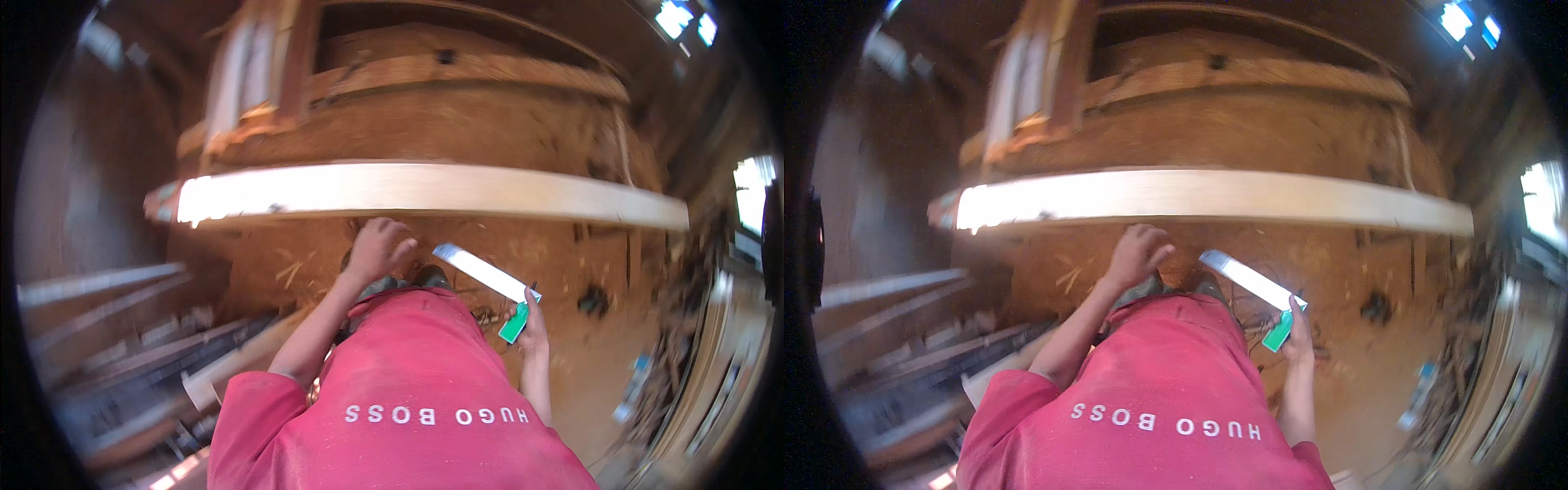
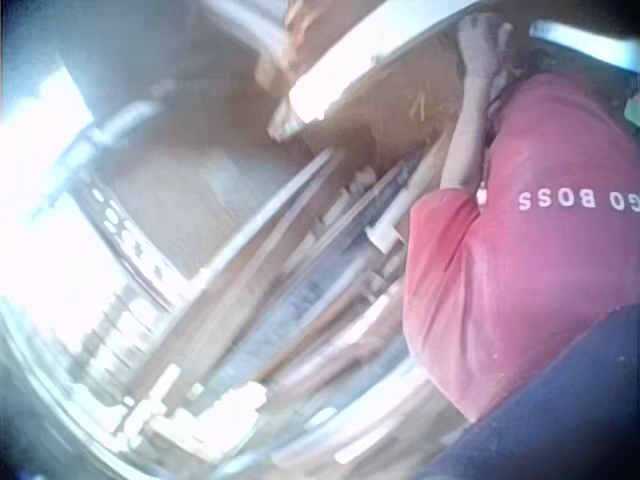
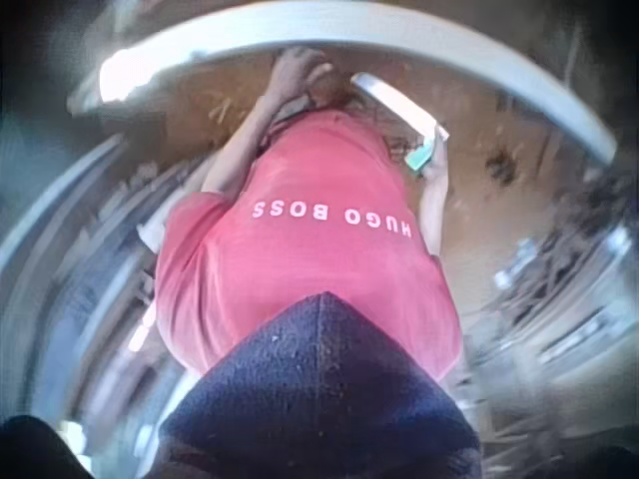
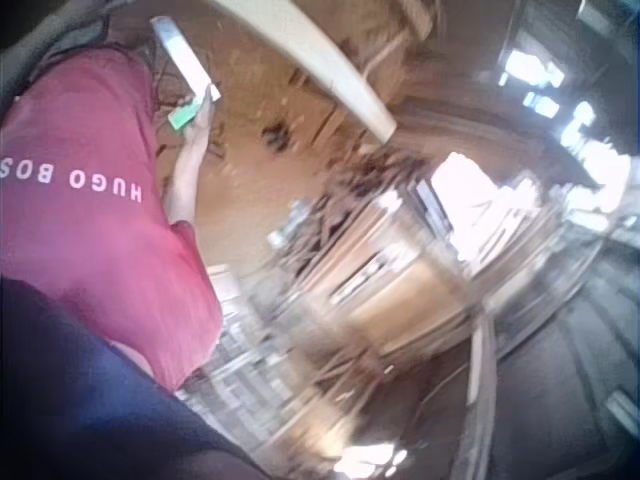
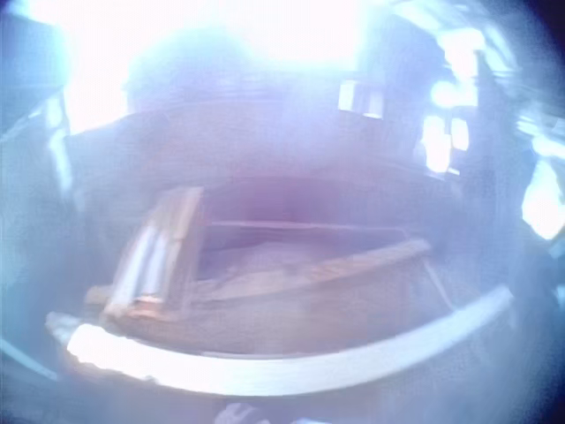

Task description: The person uses a square and a pen to mark lines on a wooden beam, moving the tool to different positions along the wood.

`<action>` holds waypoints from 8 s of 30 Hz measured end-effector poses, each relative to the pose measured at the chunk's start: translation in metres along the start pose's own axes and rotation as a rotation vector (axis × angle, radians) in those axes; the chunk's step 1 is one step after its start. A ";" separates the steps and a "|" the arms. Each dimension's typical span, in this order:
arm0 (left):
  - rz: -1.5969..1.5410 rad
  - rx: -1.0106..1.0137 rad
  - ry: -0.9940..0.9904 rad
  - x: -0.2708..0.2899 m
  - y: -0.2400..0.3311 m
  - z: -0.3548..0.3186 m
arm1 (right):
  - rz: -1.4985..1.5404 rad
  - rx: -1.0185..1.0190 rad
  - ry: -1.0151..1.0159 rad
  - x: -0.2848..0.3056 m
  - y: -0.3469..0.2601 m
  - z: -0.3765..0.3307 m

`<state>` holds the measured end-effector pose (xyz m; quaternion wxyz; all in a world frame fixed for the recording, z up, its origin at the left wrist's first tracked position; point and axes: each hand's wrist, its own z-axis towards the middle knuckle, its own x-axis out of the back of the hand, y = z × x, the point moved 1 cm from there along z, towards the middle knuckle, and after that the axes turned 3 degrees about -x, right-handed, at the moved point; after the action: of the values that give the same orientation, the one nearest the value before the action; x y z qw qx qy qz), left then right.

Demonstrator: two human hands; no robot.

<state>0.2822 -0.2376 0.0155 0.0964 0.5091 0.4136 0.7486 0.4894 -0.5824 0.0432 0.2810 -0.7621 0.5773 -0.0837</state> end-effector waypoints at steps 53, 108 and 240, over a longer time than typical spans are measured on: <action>0.234 -0.073 -0.550 -0.275 0.090 0.332 | 1.085 0.296 0.659 0.127 -0.192 0.250; 0.130 0.127 -0.536 -0.271 0.134 0.286 | 0.384 0.027 0.594 0.088 -0.195 0.141; 0.055 -0.460 0.004 -0.599 0.415 0.527 | 0.670 0.997 0.970 0.610 -0.524 0.154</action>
<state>1.1183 -0.5669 -0.0223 0.1887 0.4834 0.2182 0.8265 1.1903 -1.0053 0.0710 0.3169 -0.2079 0.7299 -0.5689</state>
